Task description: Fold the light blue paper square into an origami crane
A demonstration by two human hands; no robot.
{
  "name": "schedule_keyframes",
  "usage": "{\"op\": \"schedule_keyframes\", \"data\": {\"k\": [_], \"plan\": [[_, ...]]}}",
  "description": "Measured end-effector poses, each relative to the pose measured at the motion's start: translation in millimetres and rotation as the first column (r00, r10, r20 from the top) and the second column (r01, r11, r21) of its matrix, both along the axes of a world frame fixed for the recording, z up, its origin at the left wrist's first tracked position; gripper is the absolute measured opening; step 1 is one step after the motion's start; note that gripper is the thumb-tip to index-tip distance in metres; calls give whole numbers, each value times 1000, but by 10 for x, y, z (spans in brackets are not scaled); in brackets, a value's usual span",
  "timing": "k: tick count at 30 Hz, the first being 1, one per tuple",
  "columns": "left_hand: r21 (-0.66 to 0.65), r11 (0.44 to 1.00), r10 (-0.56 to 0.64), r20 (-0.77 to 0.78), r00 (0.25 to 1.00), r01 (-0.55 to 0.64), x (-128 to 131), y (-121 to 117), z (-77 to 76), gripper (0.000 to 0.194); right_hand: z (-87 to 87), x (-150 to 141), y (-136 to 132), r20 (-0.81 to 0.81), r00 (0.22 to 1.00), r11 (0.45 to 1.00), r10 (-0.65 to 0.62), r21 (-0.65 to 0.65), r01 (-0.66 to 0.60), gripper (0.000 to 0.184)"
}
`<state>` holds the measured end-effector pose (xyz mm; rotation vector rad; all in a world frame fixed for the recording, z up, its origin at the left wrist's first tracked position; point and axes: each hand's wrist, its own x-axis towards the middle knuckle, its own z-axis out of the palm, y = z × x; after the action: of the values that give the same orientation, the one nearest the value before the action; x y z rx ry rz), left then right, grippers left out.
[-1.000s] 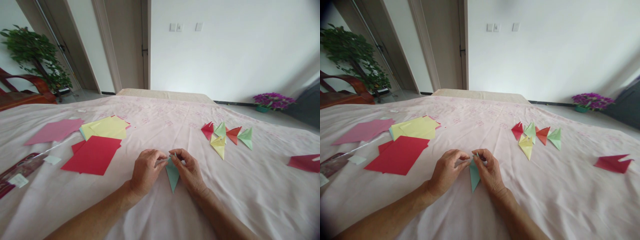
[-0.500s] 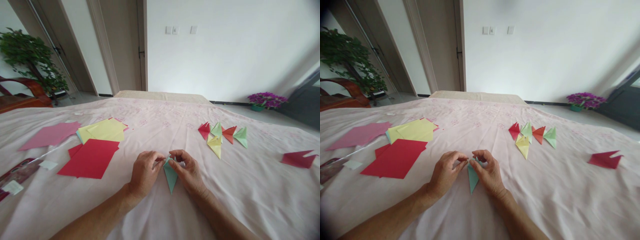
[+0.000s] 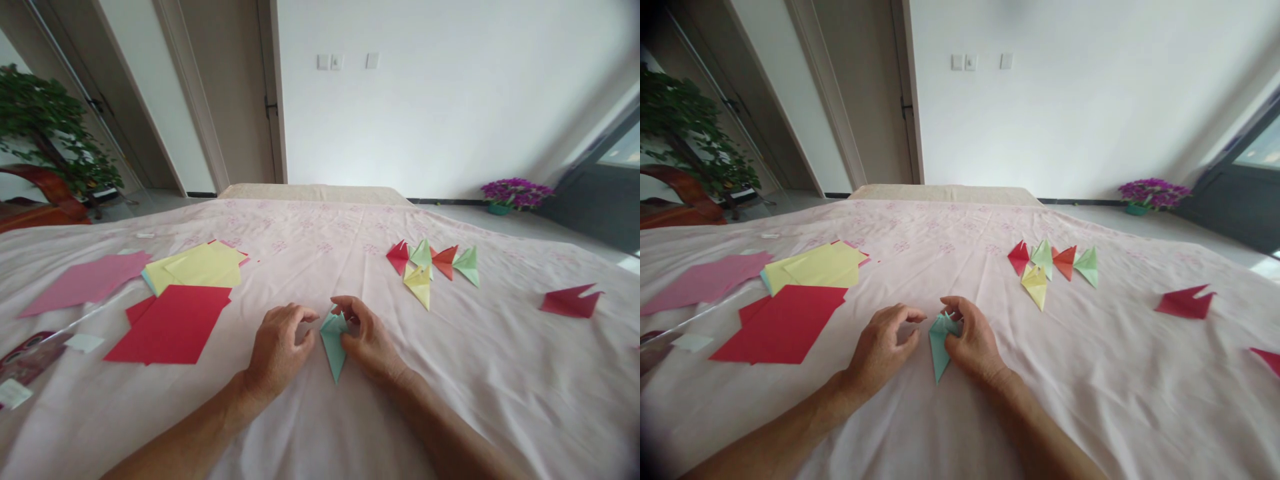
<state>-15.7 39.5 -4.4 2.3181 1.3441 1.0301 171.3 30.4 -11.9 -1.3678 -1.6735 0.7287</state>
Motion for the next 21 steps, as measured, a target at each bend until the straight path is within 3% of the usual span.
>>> {"op": "schedule_keyframes", "data": {"k": [5,15,21], "plan": [[-51,996,-70,-62,996,67,20,17,22,15,35,115,7,175,984,999,37,-44,-29,62],[-17,995,-97,-168,981,96,69,64,-41,34,55,133,-21,329,940,996,89,-15,-89,55],[-12,994,-106,-190,976,106,61,57,-46,32,56,218,49,340,924,984,175,-45,-170,62]]}}
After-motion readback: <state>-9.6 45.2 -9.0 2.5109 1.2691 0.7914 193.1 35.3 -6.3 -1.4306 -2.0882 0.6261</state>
